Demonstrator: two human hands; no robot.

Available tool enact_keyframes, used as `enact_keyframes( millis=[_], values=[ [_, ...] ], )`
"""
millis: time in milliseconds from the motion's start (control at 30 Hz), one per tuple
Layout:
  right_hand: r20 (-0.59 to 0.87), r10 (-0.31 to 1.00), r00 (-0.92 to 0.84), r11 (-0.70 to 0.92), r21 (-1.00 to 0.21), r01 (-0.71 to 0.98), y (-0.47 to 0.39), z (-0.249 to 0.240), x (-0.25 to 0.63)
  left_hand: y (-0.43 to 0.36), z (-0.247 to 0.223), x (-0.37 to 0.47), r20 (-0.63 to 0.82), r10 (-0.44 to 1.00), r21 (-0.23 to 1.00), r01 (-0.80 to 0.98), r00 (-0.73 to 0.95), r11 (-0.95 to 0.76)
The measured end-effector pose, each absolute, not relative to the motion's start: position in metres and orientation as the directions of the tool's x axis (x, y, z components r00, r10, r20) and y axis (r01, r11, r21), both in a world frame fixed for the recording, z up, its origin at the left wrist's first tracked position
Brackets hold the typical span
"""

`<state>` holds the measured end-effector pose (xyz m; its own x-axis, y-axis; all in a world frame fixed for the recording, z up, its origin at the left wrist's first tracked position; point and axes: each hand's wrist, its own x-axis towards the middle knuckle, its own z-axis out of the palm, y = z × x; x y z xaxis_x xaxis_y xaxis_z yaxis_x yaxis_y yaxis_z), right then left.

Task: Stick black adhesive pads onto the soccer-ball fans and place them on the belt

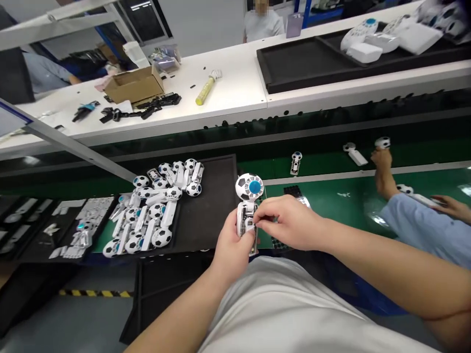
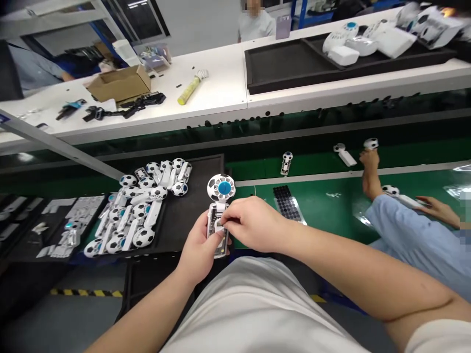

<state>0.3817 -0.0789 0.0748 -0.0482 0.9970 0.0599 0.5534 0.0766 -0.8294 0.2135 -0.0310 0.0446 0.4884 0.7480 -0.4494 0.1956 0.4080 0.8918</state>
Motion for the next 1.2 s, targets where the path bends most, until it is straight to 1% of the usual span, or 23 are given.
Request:
enact_keyframes(
  millis=[67, 167, 300, 367, 467, 533, 733, 933, 1067, 1200],
  values=[
    [0.103, 0.994, -0.040, 0.104, -0.755, 0.647, -0.082, 0.079, 0.374, -0.031, 0.044, 0.212, -0.429, 0.742, 0.902, 0.201, 0.515, 0.382],
    [0.177, 0.984, 0.002, 0.128, -0.721, 0.681, -0.083, 0.078, 0.368, -0.029, 0.043, 0.206, -0.394, 0.742, 0.919, 0.208, 0.542, 0.336],
    [0.126, 0.992, 0.010, 0.082, -0.701, 0.708, -0.079, 0.079, 0.365, -0.024, 0.043, 0.201, -0.390, 0.745, 0.921, 0.236, 0.541, 0.311],
    [0.116, 0.993, -0.006, 0.081, -0.656, 0.750, -0.076, 0.082, 0.364, -0.023, 0.045, 0.200, -0.397, 0.736, 0.918, 0.247, 0.548, 0.311],
    [0.134, 0.989, -0.056, 0.124, -0.576, 0.808, -0.073, 0.088, 0.363, -0.023, 0.050, 0.201, -0.387, 0.727, 0.922, 0.241, 0.567, 0.303],
    [0.121, 0.989, -0.085, 0.138, -0.547, 0.826, -0.072, 0.091, 0.362, -0.023, 0.053, 0.201, -0.387, 0.726, 0.922, 0.240, 0.569, 0.304],
    [0.045, 0.996, -0.072, 0.085, -0.551, 0.830, -0.072, 0.097, 0.360, -0.020, 0.053, 0.203, -0.381, 0.726, 0.925, 0.227, 0.573, 0.305],
    [0.037, 0.996, -0.076, 0.084, -0.540, 0.837, -0.072, 0.099, 0.360, -0.019, 0.051, 0.204, -0.369, 0.716, 0.929, 0.227, 0.593, 0.292],
    [0.052, 0.997, -0.056, 0.075, -0.502, 0.862, -0.071, 0.093, 0.359, -0.019, 0.049, 0.203, -0.358, 0.713, 0.933, 0.262, 0.602, 0.248],
    [0.034, 0.999, 0.019, -0.001, -0.453, 0.891, -0.070, 0.083, 0.353, -0.021, 0.044, 0.202, -0.341, 0.730, 0.938, 0.266, 0.592, 0.223]
  ],
)
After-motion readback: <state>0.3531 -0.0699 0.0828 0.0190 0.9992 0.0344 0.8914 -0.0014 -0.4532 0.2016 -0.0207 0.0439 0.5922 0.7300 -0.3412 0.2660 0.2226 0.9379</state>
